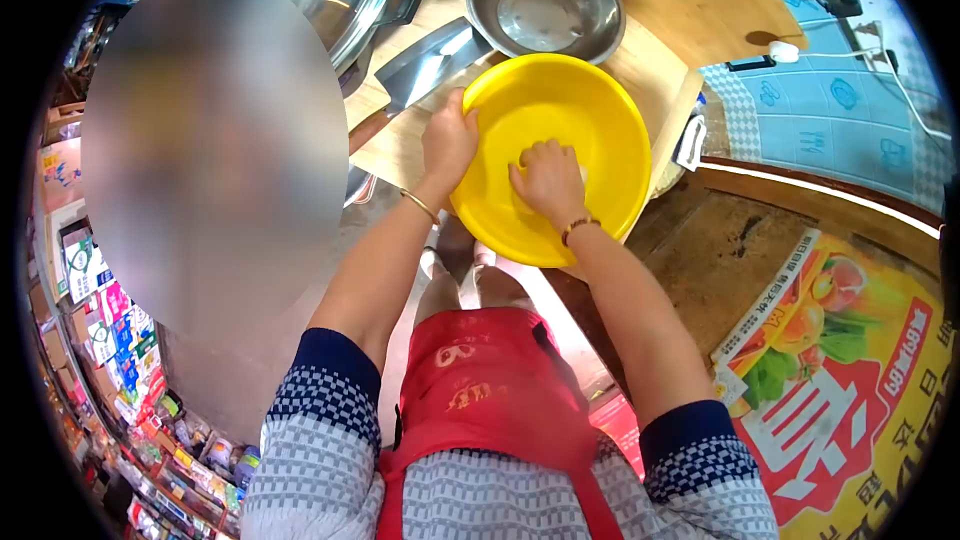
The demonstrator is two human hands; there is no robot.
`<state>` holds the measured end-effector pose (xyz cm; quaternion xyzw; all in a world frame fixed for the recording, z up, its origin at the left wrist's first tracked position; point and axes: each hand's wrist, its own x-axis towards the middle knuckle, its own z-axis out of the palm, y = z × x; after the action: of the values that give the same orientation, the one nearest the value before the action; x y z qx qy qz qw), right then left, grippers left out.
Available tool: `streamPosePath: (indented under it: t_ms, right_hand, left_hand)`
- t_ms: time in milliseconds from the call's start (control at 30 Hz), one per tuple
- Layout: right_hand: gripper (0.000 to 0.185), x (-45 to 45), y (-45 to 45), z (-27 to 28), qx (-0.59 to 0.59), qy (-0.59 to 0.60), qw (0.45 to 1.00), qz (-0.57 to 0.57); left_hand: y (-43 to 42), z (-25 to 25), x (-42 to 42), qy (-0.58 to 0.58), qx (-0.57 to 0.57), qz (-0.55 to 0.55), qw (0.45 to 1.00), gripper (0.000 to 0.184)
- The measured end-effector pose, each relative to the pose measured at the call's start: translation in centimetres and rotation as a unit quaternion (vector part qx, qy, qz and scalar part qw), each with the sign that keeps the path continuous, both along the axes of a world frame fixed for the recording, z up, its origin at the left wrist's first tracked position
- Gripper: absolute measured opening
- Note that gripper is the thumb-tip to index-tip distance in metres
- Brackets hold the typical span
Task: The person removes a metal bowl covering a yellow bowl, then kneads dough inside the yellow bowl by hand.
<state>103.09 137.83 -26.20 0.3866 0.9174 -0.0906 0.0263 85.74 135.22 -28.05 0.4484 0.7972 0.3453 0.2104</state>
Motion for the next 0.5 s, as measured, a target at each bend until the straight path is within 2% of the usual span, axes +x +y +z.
streamPosePath:
  t_ms: [100, 167, 300, 367, 400, 467, 500]
  right_hand:
    - [0.032, 1.6, -2.8, -0.6, 0.004, -0.046, 0.999, 0.02]
    - [0.031, 2.1, -3.7, -1.5, 0.068, 0.045, 0.996, 0.042]
    - [0.027, 1.1, -2.8, -2.3, 0.001, -0.001, 1.0, -0.005]
    - [0.024, 0.7, -1.7, -2.5, 0.012, 0.079, 0.997, -0.017]
    - [0.024, 0.5, -1.5, -3.1, 0.006, 0.079, 0.997, -0.015]
    - [0.02, -0.4, -1.5, -4.0, 0.113, 0.087, 0.989, -0.04]
    - [0.02, -0.7, -1.0, -4.5, 0.112, 0.09, 0.989, -0.041]
  left_hand:
    - [0.1, 0.0, 0.0, -0.02, -0.004, 0.008, 1.0, 0.029]
    - [0.3, 0.1, 0.0, -0.032, -0.027, 0.008, 0.999, 0.029]
    - [-0.2, 0.0, -0.3, -0.047, -0.04, -0.012, 0.998, 0.028]
    - [0.3, -0.3, -0.2, -0.034, -0.003, -0.001, 0.999, 0.028]
    - [0.3, -0.5, -0.1, -0.035, -0.01, 0.001, 0.999, 0.028]
    - [0.2, 0.5, -0.1, -0.051, -0.021, -0.007, 0.998, 0.027]
    - [0.5, 0.8, -0.3, -0.048, -0.023, -0.007, 0.999, 0.027]
